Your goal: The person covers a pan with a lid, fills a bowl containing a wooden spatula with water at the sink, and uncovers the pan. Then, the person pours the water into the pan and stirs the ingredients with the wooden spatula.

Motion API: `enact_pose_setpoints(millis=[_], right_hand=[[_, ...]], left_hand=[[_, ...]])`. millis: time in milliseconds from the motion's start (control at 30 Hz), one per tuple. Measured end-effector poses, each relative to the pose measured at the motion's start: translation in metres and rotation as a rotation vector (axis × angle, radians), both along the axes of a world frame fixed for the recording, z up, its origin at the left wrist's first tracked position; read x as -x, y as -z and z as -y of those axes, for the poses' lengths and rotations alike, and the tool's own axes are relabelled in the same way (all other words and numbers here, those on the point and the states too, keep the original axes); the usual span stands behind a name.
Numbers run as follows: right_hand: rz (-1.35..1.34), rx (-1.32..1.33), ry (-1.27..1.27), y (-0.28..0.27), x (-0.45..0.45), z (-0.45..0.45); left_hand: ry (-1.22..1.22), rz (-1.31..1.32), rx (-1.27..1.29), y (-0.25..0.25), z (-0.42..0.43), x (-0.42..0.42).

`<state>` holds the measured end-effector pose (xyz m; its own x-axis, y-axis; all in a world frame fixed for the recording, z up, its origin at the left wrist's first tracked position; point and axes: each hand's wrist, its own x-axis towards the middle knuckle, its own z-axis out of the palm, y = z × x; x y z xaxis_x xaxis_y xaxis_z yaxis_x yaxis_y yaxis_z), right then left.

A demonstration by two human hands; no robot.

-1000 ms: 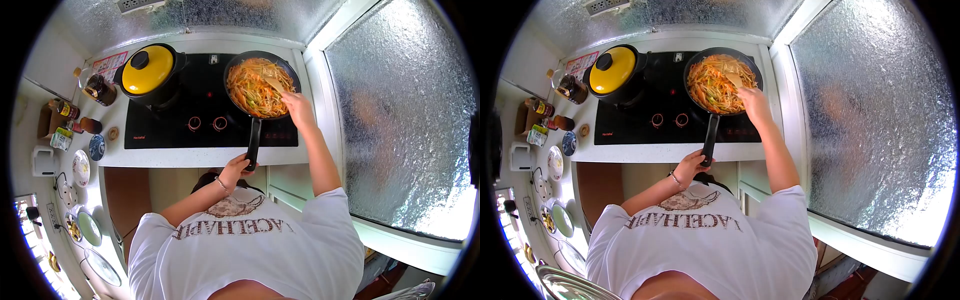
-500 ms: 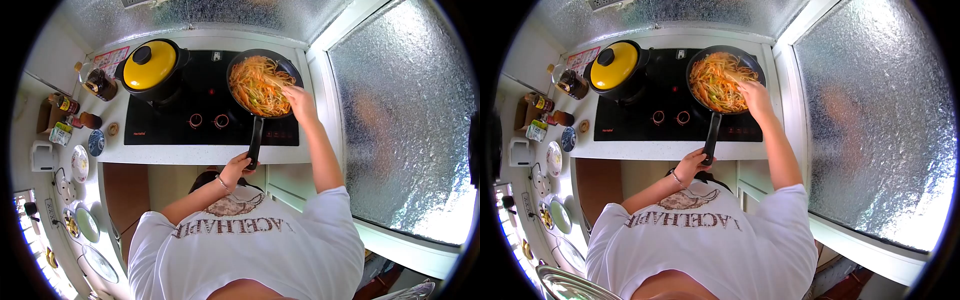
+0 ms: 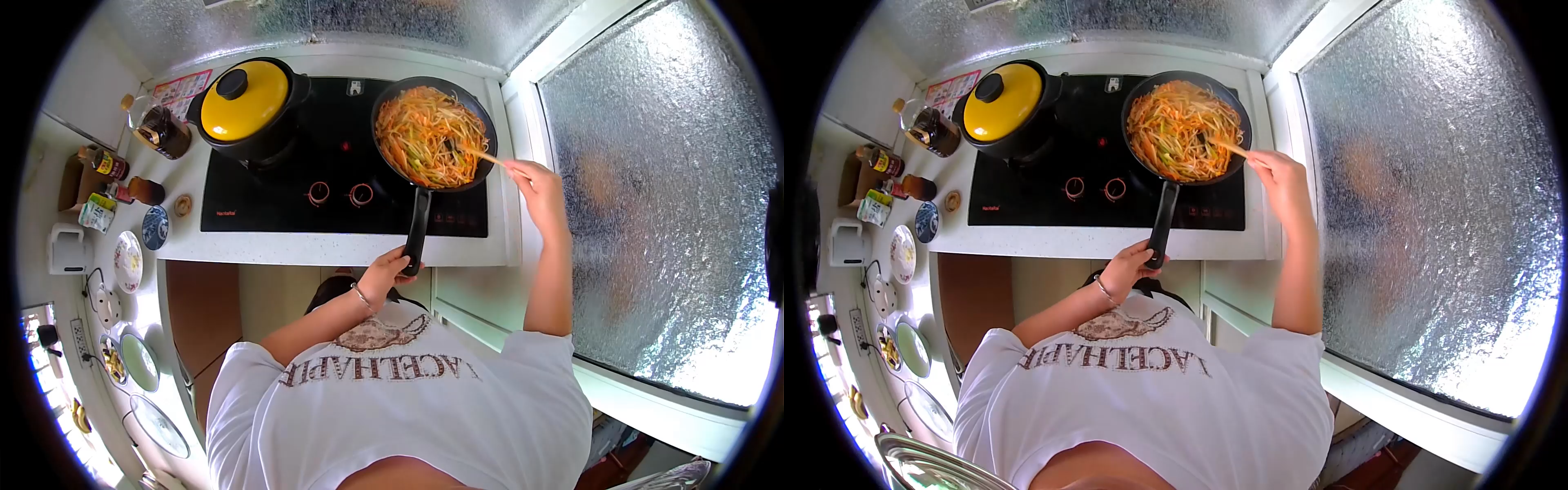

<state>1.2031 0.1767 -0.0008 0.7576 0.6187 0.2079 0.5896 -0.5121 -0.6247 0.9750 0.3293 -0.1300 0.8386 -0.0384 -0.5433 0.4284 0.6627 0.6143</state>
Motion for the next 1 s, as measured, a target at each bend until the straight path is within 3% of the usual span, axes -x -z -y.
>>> enact_pose_setpoints(millis=[100,167,233,400,433,533,700,833,933,1000], right_hand=[[-0.086,0.136,-0.037,0.003,-0.001,0.001],[0.104,0.049,-0.143,0.032,-0.013,-0.008],[0.139,0.018,-0.134,0.026,-0.01,-0.011],[-0.199,0.016,-0.076,-0.008,0.011,-0.007],[-0.068,0.012,-0.196,0.004,0.012,-0.013],[0.054,0.052,-0.135,0.028,0.011,-0.032],[0.006,0.0,-0.04,0.014,0.007,-0.033],[0.202,-0.045,-0.303,0.046,0.012,-0.057],[0.29,-0.016,-0.326,0.068,0.006,-0.052],[0.185,-0.012,-0.219,0.06,0.004,-0.036]], left_hand=[[-0.002,-0.005,0.008,0.0,0.0,-0.002],[-0.005,-0.007,0.018,0.002,0.001,-0.002],[-0.008,-0.01,0.025,0.004,0.002,-0.001],[-0.013,0.0,0.01,0.002,0.002,-0.002],[-0.011,-0.004,0.012,0.002,0.003,-0.001],[-0.004,0.002,0.01,0.001,0.003,-0.003],[0.013,-0.004,0.008,0.003,0.003,-0.004],[0.033,-0.001,-0.011,0.003,0.003,-0.003],[0.014,-0.003,-0.01,0.004,0.002,-0.003],[-0.008,0.002,0.009,0.005,0.004,-0.002]])
